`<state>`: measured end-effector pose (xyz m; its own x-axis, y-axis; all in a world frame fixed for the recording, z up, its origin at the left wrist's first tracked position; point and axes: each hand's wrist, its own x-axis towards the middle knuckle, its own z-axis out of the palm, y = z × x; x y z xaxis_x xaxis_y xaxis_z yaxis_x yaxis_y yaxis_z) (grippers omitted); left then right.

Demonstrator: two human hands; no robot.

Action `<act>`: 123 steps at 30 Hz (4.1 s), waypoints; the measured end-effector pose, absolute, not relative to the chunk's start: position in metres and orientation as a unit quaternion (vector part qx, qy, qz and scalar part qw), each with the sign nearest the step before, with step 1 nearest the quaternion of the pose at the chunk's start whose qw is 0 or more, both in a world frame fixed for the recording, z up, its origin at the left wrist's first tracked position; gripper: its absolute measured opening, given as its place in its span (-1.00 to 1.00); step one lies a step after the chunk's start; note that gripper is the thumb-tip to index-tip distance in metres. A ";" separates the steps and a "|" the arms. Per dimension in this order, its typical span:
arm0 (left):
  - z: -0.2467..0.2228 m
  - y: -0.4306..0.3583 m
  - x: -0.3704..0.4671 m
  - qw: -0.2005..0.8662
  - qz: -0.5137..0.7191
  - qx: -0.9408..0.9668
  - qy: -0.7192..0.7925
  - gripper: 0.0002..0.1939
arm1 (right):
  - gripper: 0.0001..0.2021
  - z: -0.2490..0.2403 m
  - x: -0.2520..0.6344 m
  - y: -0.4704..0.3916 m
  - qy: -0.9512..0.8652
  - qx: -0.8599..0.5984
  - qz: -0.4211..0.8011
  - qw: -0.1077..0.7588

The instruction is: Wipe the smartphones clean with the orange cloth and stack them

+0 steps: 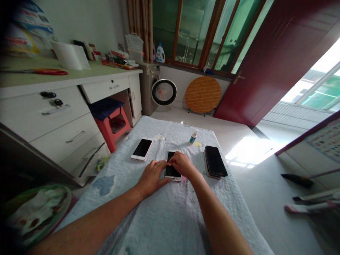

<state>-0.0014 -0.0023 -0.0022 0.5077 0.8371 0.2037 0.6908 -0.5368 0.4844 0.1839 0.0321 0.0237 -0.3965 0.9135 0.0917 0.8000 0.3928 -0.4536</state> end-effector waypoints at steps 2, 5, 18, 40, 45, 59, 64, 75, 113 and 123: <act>-0.002 -0.002 -0.002 0.173 0.215 0.851 0.446 -0.46 | -0.77 0.020 0.184 0.040 -0.794 -0.565 0.141 0.174; -0.001 -0.002 -0.002 0.173 0.213 0.851 0.448 -0.45 | -0.77 0.015 0.183 0.056 -0.759 -0.617 0.102 0.178; -0.004 0.000 -0.001 0.183 0.208 0.835 0.475 -0.24 | -0.79 0.018 0.169 0.053 -0.777 -0.589 0.124 0.184; -0.002 -0.001 -0.002 0.145 0.191 0.864 0.444 -0.37 | -0.84 0.025 0.195 0.021 -0.777 -0.570 0.186 0.191; -0.001 -0.001 -0.002 0.149 0.187 0.865 0.441 -0.37 | -0.83 0.017 0.200 0.044 -0.749 -0.621 0.107 0.204; 0.000 -0.001 -0.001 0.152 0.189 0.862 0.445 -0.36 | -0.84 0.006 0.190 0.051 -0.708 -0.652 0.090 0.257; 0.000 -0.003 -0.002 0.150 0.193 0.864 0.441 -0.39 | -0.81 0.018 0.182 0.027 -0.753 -0.589 0.160 0.247; -0.007 -0.001 -0.002 0.134 0.197 0.864 0.444 -0.40 | -0.77 0.037 0.176 -0.007 -0.811 -0.487 0.280 0.163; -0.007 -0.001 0.000 0.160 0.198 0.842 0.476 -0.09 | -0.77 0.012 0.170 0.031 -0.779 -0.575 0.111 0.222; -0.011 0.000 -0.001 0.148 0.215 0.851 0.456 -0.28 | -0.80 0.026 0.155 0.004 -0.826 -0.503 0.167 0.192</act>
<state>-0.0009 -0.0004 -0.0108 0.4911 0.8401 0.2303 0.7127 -0.5395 0.4482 0.1554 0.0043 0.0262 -0.4197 0.8953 0.1493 0.7674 0.4378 -0.4685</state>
